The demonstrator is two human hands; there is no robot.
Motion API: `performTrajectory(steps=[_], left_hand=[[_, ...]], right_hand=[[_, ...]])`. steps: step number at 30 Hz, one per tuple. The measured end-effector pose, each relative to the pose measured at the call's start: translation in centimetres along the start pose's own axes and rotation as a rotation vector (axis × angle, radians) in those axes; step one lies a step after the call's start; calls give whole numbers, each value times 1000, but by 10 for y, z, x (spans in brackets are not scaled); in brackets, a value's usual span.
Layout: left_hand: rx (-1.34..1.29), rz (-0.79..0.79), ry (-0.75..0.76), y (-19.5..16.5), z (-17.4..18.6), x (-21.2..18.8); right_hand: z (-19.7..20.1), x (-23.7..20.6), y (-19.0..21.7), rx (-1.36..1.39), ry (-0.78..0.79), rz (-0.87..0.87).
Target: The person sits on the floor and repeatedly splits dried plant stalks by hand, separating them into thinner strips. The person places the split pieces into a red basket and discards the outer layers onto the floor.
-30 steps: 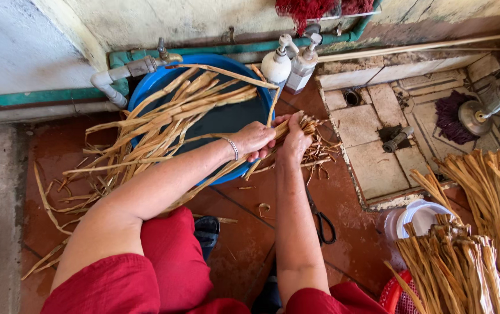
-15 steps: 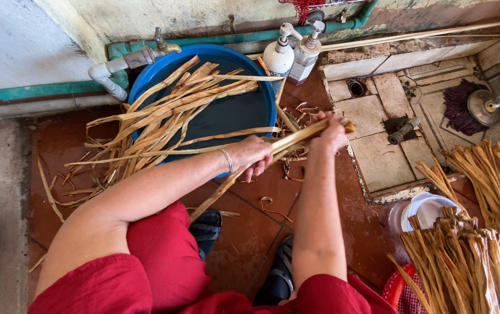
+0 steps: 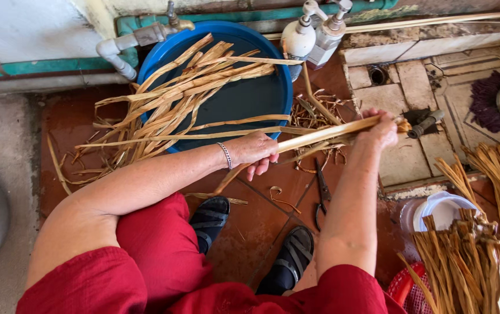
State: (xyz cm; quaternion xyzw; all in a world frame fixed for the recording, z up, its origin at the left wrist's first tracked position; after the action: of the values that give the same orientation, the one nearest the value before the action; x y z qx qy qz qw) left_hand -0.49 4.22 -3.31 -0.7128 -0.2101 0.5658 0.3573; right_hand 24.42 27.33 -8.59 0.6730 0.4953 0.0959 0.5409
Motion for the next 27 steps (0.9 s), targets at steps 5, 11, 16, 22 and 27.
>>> performTrajectory(steps=[5, 11, 16, 22, 27], left_hand=[[36, 15, 9, 1, 5, -9], [18, 42, 13, 9, 11, -23], [68, 41, 26, 17, 19, -35], [119, 73, 33, 25, 27, -53], [98, 130, 21, 30, 38, -71]], right_hand=[[4, 17, 11, -25, -25, 31], [16, 44, 27, -21, -93, 81], [29, 71, 42, -7, -122, 132], [51, 99, 51, -30, -166, 113], [71, 119, 59, -7, -181, 165]])
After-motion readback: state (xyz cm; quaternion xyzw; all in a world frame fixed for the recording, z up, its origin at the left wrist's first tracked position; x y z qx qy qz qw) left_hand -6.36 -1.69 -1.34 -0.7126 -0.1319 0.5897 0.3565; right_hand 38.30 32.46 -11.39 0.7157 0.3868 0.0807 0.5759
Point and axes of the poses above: each hand's wrist, its own x-axis towards the middle knuckle, its own z-axis out of the back of the hand, y = z × x, the point moved 4 cm from there along x, towards the middle knuckle, and after that the axes turned 8 degrees about z, right-handed, at the moved point
